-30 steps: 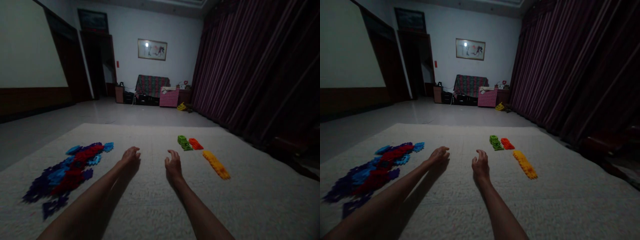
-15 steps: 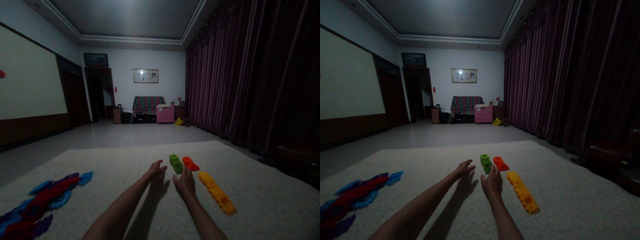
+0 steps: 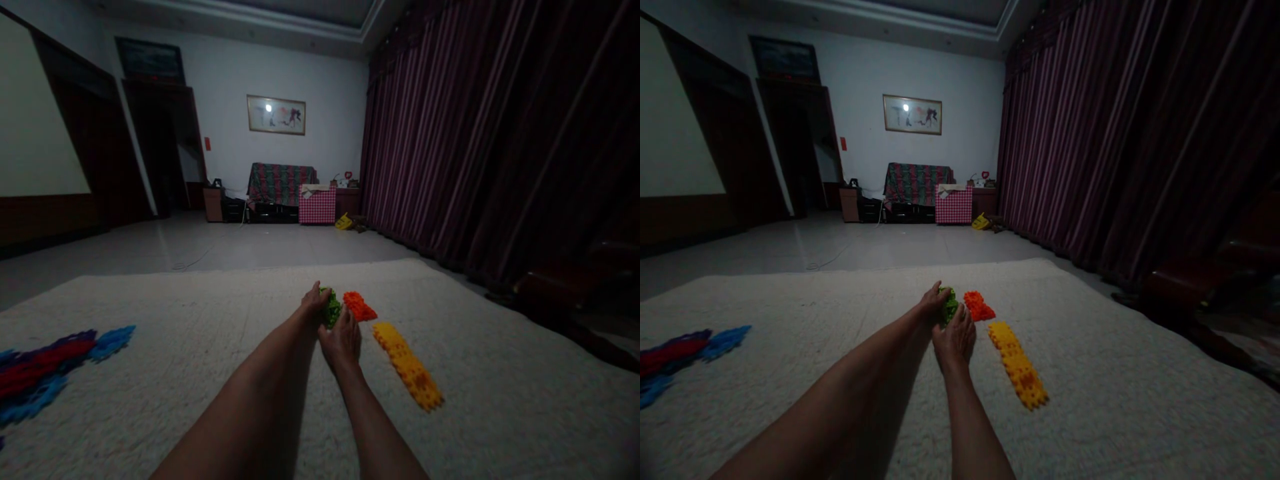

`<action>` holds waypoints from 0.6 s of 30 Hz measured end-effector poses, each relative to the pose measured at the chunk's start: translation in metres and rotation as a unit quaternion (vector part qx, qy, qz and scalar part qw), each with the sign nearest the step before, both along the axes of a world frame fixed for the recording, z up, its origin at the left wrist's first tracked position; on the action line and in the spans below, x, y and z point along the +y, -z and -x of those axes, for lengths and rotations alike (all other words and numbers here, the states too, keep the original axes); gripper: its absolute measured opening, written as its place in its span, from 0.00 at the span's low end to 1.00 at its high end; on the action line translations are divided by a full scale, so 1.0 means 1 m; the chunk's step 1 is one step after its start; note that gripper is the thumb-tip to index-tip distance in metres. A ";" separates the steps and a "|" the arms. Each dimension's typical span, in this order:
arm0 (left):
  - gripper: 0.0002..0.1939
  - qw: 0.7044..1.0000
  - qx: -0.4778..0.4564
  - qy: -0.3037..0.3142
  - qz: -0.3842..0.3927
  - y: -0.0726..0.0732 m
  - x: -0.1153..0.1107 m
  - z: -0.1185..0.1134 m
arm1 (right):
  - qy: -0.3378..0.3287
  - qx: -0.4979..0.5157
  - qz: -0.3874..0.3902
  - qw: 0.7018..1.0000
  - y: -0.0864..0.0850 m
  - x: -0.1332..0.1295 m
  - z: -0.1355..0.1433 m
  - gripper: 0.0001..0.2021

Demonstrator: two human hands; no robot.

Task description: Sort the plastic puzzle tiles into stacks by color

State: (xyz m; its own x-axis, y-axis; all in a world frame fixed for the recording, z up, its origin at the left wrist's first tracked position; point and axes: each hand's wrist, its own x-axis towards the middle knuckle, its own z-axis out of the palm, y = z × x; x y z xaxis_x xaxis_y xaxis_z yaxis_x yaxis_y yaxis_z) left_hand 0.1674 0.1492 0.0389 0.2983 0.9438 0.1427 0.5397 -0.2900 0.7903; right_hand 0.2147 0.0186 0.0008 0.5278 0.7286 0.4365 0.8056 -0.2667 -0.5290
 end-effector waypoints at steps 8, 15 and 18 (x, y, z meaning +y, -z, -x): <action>0.25 0.997 -0.001 0.072 0.001 0.012 -0.023 0.009 | 0.014 0.013 0.054 0.998 -0.009 -0.004 0.005 0.35; 0.26 0.999 0.022 0.040 -0.006 0.008 -0.071 0.065 | -0.046 0.010 0.058 0.997 -0.012 -0.039 0.047 0.32; 0.27 0.999 0.034 0.019 -0.006 0.002 -0.097 0.102 | -0.066 0.019 0.059 0.996 -0.013 -0.057 0.082 0.31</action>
State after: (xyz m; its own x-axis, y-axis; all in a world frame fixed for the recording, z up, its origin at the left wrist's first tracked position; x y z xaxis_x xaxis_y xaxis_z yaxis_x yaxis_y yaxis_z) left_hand 0.0650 0.0521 0.0366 0.3436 0.9297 0.1327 0.5807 -0.3214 0.7480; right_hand 0.1331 -0.0385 0.0141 0.4377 0.8379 0.3261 0.8183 -0.2211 -0.5305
